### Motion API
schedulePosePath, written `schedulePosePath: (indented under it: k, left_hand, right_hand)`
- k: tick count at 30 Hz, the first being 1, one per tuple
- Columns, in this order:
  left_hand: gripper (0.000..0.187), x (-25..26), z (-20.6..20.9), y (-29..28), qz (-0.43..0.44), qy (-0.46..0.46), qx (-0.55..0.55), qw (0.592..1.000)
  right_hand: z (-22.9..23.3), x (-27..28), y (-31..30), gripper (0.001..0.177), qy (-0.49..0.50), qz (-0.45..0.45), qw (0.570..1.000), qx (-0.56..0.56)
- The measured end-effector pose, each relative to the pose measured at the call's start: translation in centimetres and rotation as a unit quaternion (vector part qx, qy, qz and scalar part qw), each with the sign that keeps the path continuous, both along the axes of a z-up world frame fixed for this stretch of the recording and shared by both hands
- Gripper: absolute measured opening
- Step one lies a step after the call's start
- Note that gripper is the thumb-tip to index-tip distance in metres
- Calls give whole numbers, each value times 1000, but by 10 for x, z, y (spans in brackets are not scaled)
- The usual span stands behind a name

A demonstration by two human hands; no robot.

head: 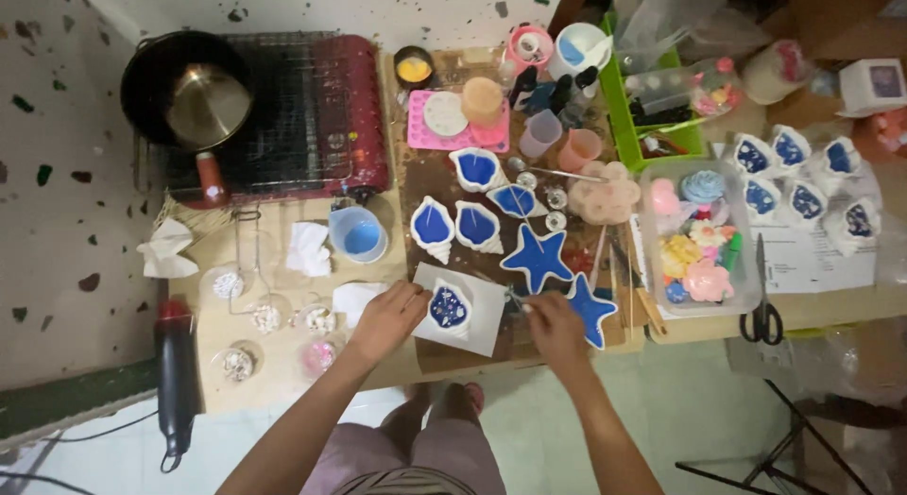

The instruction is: Decorating small wax crafts by placing beads and glitter into molds and using a heat gun.

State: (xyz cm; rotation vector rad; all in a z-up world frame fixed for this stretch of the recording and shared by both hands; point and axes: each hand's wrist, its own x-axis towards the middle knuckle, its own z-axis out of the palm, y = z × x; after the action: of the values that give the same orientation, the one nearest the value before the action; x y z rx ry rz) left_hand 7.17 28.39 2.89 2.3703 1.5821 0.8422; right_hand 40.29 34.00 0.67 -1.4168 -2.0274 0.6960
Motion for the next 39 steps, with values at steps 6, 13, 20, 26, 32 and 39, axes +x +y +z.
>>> schedulePosePath:
  k: [6,13,20,26,32,39]
  left_hand:
    - [45,-8,-2,17,-118,123,44,984]
    - [45,-11,-11,33,-174,197,67,962]
    - [34,-6,-26,35,-168,198,55,964]
    - [41,-18,-26,25,-140,187,70,970]
    - [38,-25,-25,7,-205,223,129,944]
    - [37,-21,-19,22,-246,275,176,913]
  right_hand:
    - [-3,-62,2,15,-7,28,998,-56]
    - [12,-71,3,16,-37,51,990,-126]
    - [15,-69,-5,14,-32,66,990,-122]
    - [12,-71,-6,14,-58,52,985,-152]
    - [7,-69,-7,14,-57,48,987,-139]
    - [14,-68,-5,13,-53,56,986,-151]
